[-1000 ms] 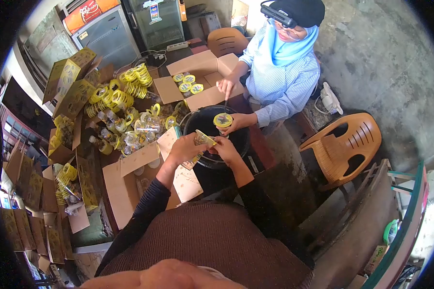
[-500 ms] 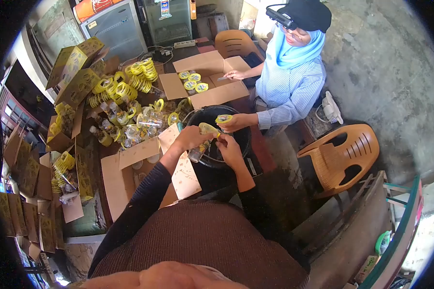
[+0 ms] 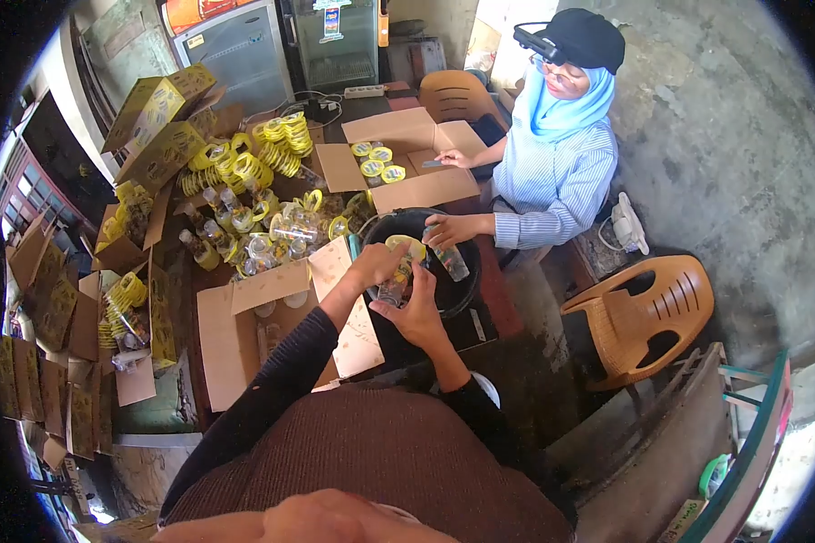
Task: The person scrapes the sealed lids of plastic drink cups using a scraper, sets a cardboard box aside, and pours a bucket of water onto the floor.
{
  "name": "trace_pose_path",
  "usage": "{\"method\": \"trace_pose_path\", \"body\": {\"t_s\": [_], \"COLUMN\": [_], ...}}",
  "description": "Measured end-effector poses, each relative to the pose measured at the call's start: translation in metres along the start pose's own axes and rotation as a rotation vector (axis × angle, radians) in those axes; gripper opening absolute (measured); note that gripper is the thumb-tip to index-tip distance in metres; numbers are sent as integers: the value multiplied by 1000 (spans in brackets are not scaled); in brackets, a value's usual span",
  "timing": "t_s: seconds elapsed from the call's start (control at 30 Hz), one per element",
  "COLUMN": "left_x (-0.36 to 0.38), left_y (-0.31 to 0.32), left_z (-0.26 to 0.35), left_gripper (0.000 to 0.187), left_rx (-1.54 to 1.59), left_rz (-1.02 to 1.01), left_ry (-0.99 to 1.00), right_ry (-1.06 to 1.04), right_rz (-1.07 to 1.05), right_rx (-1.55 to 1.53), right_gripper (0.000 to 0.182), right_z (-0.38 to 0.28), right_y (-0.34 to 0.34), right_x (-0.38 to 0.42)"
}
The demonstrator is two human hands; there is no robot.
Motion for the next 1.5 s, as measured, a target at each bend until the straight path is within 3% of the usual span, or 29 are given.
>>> {"method": "trace_pose_path", "body": {"t_s": [0.03, 0.07, 0.13, 0.17, 0.27, 0.33, 0.37, 0.4, 0.43, 0.47, 0.6, 0.67, 0.8, 0.9, 1.0, 1.07, 1.13, 1.2, 1.3, 1.37, 1.47, 1.5], "left_x": [1, 1, 0, -1, -1, 4, 5, 11, 21, 29, 71, 99, 159, 216, 262, 293, 317, 334, 351, 354, 362, 365], "left_y": [5, 12, 15, 17, 21, 16, 18, 8, 3, -4, -20, -20, 12, 37, 64, 83, 99, 115, 134, 142, 158, 169], "left_z": [-2, -6, -13, -18, -24, -14, -10, -2, 6, 16, 13, 4, -43, -72, -94, -104, -113, -114, -115, -109, -104, -104], "left_gripper": [35, 35, 27, 27, 25, 30, 30, 30, 30, 30, 21, 20, 18, 18, 19, 18, 16, 21, 25, 26, 28, 30], "left_rx": [-66, -60, -131, -127, -76, -125, -122, 344, 804, 807, 623, 536, 525, 423, 512, 539, 550, 510, 385, 399, 402, 387], "left_rz": [75, 71, 139, 140, 69, 162, 162, 240, 306, 304, 624, 786, 835, 816, 832, 873, 860, 752, 610, 599, 557, 489], "left_ry": [93, 92, 77, 73, 126, 359, 358, 52, -266, -268, -159, -185, -351, -561, -717, -804, -850, -924, -919, -906, -821, -832], "right_ry": [-170, -165, 0, -34, -7, -68, 18, 105, -10, -6, 59, 30, 77, 77, 37, 59, 81, 97, 117, 106, 181, 173], "right_rz": [168, 164, 34, 78, 47, 118, 92, 67, 155, 154, 115, 96, 155, 2, 151, 24, 129, 89, 15, 236, 43, 131], "right_rx": [204, 206, -46, -96, -111, -59, -73, -87, -46, -45, 1, 29, 11, 109, 90, 160, 88, 122, 183, 138, 171, 190], "right_gripper": [78, 78, 65, 47, 42, 37, 35, 33, 30, 30, 32, 33, 32, 31, 28, 28, 30, 30, 31, 29, 27, 27], "right_z": [-15, -13, 1, 5, 14, 15, 18, 22, 35, 31, 25, 31, 29, 35, 35, 32, 31, 35, 30, 16, 35, 24], "right_y": [-7, -9, -11, -14, -25, -33, -38, -41, -40, -45, -59, -63, -65, -62, -62, -61, -59, -60, -56, -60, -55, -56], "right_x": [3, 3, -3, -3, -7, -7, -9, -10, -14, -11, -3, 1, 4, 4, 2, 4, 3, 2, 2, 3, 1, 1]}}
Point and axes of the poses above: each hand's wrist, its own x-axis away from the middle knuckle, its own y-axis out of the palm, z = x × y, the point moved 3 cm from there along -x, towards the middle knuckle, and after that the axes turned 14 degrees about y, right-handed, at the moved point
